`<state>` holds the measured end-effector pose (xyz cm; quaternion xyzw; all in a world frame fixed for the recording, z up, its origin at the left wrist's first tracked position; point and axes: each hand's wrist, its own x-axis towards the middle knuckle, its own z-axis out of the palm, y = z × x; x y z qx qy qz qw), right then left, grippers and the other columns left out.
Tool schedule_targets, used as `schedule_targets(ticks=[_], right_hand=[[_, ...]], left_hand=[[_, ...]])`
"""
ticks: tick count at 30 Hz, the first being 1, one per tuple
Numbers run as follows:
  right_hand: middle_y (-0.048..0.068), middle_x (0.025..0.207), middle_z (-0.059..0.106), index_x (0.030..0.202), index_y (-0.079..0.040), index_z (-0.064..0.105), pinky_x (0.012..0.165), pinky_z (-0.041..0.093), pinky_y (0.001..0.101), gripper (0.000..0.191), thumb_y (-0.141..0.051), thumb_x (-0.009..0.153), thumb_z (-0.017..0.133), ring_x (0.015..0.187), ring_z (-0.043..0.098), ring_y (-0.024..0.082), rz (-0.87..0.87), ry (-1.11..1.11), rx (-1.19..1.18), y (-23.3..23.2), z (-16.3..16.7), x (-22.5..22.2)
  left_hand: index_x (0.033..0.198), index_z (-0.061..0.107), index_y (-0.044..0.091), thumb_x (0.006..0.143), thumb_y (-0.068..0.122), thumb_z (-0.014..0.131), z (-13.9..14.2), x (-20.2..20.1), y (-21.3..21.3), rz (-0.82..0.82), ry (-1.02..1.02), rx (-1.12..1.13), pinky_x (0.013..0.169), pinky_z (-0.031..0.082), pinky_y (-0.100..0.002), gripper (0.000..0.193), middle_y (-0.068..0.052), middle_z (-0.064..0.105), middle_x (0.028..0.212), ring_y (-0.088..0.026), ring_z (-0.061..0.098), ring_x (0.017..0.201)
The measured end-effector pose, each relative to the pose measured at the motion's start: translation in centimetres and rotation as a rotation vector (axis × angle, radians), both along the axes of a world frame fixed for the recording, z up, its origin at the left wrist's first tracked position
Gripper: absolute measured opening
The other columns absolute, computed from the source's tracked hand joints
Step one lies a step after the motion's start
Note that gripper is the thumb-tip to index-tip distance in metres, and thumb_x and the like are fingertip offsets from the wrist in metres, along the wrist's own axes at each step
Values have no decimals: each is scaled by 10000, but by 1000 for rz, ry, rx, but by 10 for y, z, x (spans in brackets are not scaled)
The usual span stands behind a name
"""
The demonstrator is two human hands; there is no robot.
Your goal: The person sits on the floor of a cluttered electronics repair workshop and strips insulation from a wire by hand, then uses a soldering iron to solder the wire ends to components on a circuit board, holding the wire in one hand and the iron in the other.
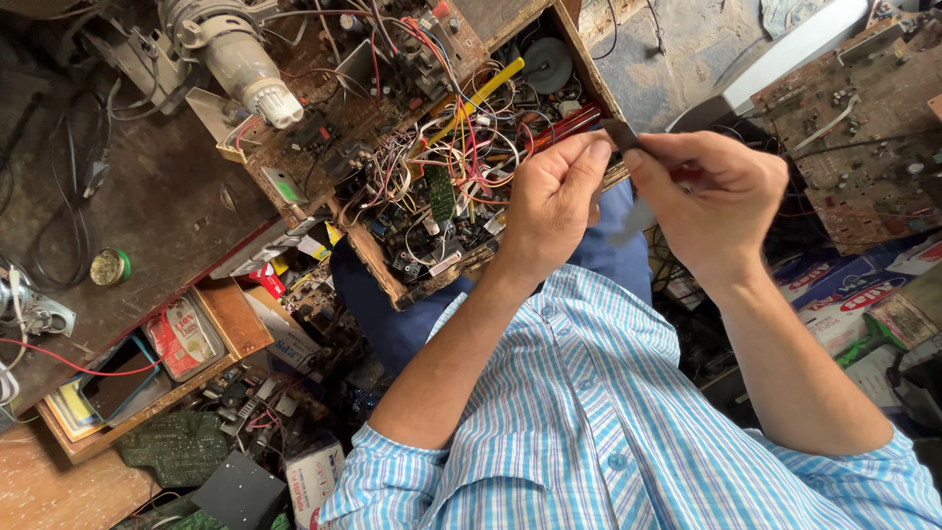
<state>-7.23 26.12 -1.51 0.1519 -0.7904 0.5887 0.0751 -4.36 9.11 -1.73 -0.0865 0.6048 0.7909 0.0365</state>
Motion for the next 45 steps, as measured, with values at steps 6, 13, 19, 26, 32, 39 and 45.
schedule_targets(ticks=[6,13,19,26,32,39,45], right_hand=[[76,926,756,1091,70,757,709,566,174,68,33,1062,806,814,712,65,2,1,-64,-4,-4,-11],[79,972,751,1130,66,734,713,592,196,102,50,1042,784,805,730,84,-9,-40,-116,-6,-15,-7],[106,992,738,1198,95,691,787,585,210,86,64,1119,699,862,707,105,72,-336,-430,0,-19,-24],[45,927,596,1343,-4,530,775,526,283,176,-63,1183,487,771,545,94,351,-568,-681,-6,-13,-11],[5,906,571,1270,-48,523,680,473,241,206,-207,1140,523,718,491,67,392,-615,-597,-13,-4,-7],[-12,749,517,1058,-11,561,521,378,207,153,-142,1126,603,611,456,46,239,-453,-210,-15,0,-3],[-1,885,555,1194,31,583,644,468,201,150,-40,1099,492,713,538,41,259,-311,-318,-10,32,4]], left_hand=[[1277,686,-34,1118,252,533,-4,0,-2,22,17,40,511,356,-199,362,105,454,688,7,411,585],[1276,687,-26,1101,240,541,-3,0,-3,28,-3,39,491,315,-196,350,112,438,686,10,386,568],[1186,730,4,1133,238,554,12,7,-11,-69,96,-83,559,364,-211,297,75,547,759,-9,449,659],[1028,645,25,1104,204,563,21,-1,-16,33,352,-523,711,559,-322,211,-87,721,895,-183,709,794],[984,596,28,1112,180,553,22,-1,-17,16,398,-546,721,551,-332,203,-95,688,887,-225,694,797],[969,602,24,1105,173,559,21,-2,-19,33,410,-558,699,537,-333,206,-93,667,846,-211,675,760],[1039,689,35,1109,203,544,19,-7,-31,163,261,-565,674,559,-320,233,-68,742,864,-138,721,765]])
